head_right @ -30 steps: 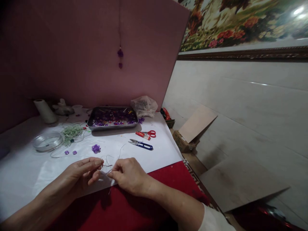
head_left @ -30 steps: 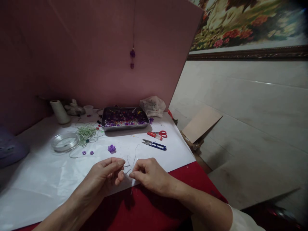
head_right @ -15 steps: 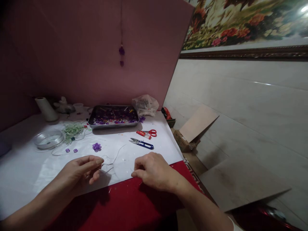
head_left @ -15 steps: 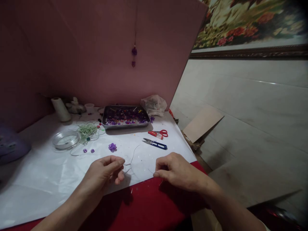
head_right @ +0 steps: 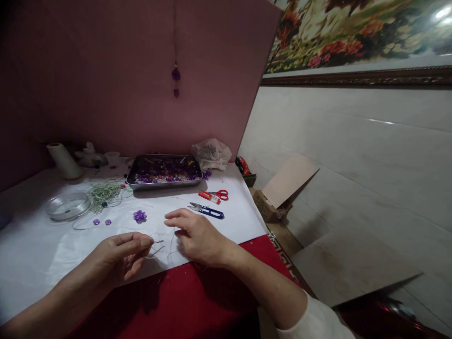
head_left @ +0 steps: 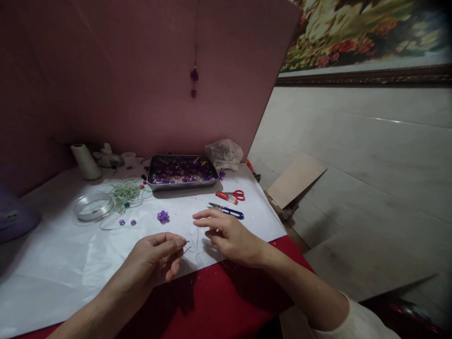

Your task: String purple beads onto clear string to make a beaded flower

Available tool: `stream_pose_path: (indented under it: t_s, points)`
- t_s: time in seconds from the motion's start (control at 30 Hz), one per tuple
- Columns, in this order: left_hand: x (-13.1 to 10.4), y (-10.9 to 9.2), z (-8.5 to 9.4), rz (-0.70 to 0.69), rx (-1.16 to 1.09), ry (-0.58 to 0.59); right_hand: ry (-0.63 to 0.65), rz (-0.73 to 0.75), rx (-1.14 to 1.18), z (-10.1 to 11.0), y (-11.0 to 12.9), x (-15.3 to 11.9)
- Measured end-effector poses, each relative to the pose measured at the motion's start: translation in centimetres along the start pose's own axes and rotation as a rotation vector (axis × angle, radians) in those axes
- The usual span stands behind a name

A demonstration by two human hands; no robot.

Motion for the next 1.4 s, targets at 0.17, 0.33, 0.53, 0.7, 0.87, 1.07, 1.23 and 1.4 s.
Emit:
stream_pose_path:
  t_s: [0.17, 0.33, 0.53, 0.7, 0.87, 1.07, 1.23, 1.4]
  points:
    - [0.0, -0.1, 0.0, -0.003, -0.045, 0.012, 0.261, -0.11, 0.218, -3.3, -2.1, 2.0]
    - [0.3, 0.5, 0.2, 0.024, -0.021, 0.034, 0.153, -0.19, 0.406, -2.2, -2.9, 2.7]
    - [0.4, 1.1, -0.1, 0.064, 0.013, 0.08, 0.004, -0.211, 0.656, -2.3, -3.9, 2.6]
    - [0.4, 1.1, -0.4, 0.065, 0.061, 0.094, -0.102, -0.227, 0.739, -1.6, -4.6, 2.3]
    - [0.2, 1.1, -1.0, 0.07, 0.078, 0.131, -0.172, -0.252, 0.792, -1.3, -5.7, 2.1]
    - [0.2, 1.1, -1.1, 0.071, 0.075, 0.129, -0.218, -0.239, 0.716, -1.4, -6.8, 1.9]
    - [0.0, 1.0, -1.5, 0.037, 0.094, 0.143, -0.274, -0.219, 0.559, -1.2, -6.7, 1.9]
    - [-0.2, 0.5, -1.4, -0.011, 0.109, 0.105, -0.295, -0.199, 0.325, -1.0, -6.2, 1.9]
Point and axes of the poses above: each hand's wrist, its own x-axis towards the middle knuckle, its own z-axis out of the back of the hand, y = z × x, the point moved 9 cm from there along x, towards the middle knuckle, and after that the axes turned 1 degree about -z, right-handed, at the moved point
